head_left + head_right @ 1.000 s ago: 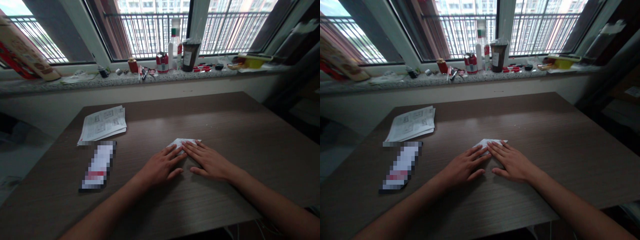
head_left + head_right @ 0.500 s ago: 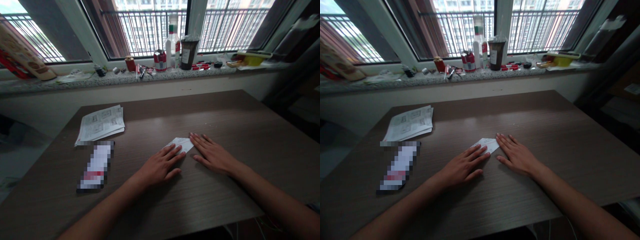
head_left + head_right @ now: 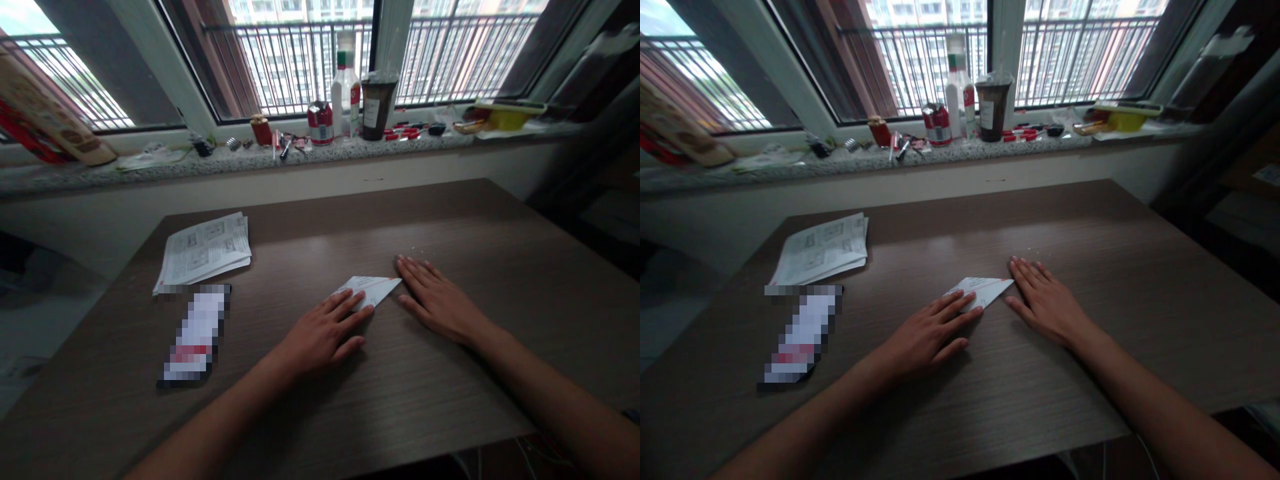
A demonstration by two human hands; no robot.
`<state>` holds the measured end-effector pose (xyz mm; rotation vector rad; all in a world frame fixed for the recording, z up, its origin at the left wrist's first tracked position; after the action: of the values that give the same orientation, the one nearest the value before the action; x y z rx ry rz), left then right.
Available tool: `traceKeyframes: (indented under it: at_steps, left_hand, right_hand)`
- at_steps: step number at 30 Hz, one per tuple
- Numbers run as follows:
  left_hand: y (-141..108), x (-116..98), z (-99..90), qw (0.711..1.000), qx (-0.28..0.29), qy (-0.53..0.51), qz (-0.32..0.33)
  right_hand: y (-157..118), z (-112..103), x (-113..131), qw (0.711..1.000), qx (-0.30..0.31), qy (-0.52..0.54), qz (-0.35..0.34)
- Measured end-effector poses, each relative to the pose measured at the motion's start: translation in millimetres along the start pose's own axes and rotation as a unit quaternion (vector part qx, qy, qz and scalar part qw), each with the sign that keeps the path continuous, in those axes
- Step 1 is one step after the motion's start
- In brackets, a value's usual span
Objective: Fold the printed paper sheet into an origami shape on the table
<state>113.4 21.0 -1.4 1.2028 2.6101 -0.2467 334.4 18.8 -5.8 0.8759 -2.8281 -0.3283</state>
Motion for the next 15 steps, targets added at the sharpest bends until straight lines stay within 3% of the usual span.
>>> traceKeyframes:
  at_steps: [4, 8, 15]
  left_hand:
    - [-1, -1, 0.8, 1.000, -0.002, -0.004, 0.005]
    - [0, 0, 2.8, 1.000, 0.005, 0.003, 0.004]
    - [4, 1, -3.4, 1.000, -0.001, -0.009, 0.001]
  right_hand:
    - [12, -14, 19, 0.999, -0.035, 0.016, -0.021]
    - [27, 2, 48, 0.994, 0.011, 0.064, -0.091]
    - [39, 29, 48, 0.991, 0.026, 0.081, -0.099]
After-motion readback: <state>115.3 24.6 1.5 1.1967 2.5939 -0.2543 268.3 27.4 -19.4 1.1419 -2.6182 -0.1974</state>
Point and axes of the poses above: each hand's wrist, its own y-axis towards the middle knuckle, its own z-axis out of the palm, x = y × z, the point moved 8 cm from there along y, towards the middle knuckle, and after that the axes turned 14 degrees about -z, right-handed, at the moved point
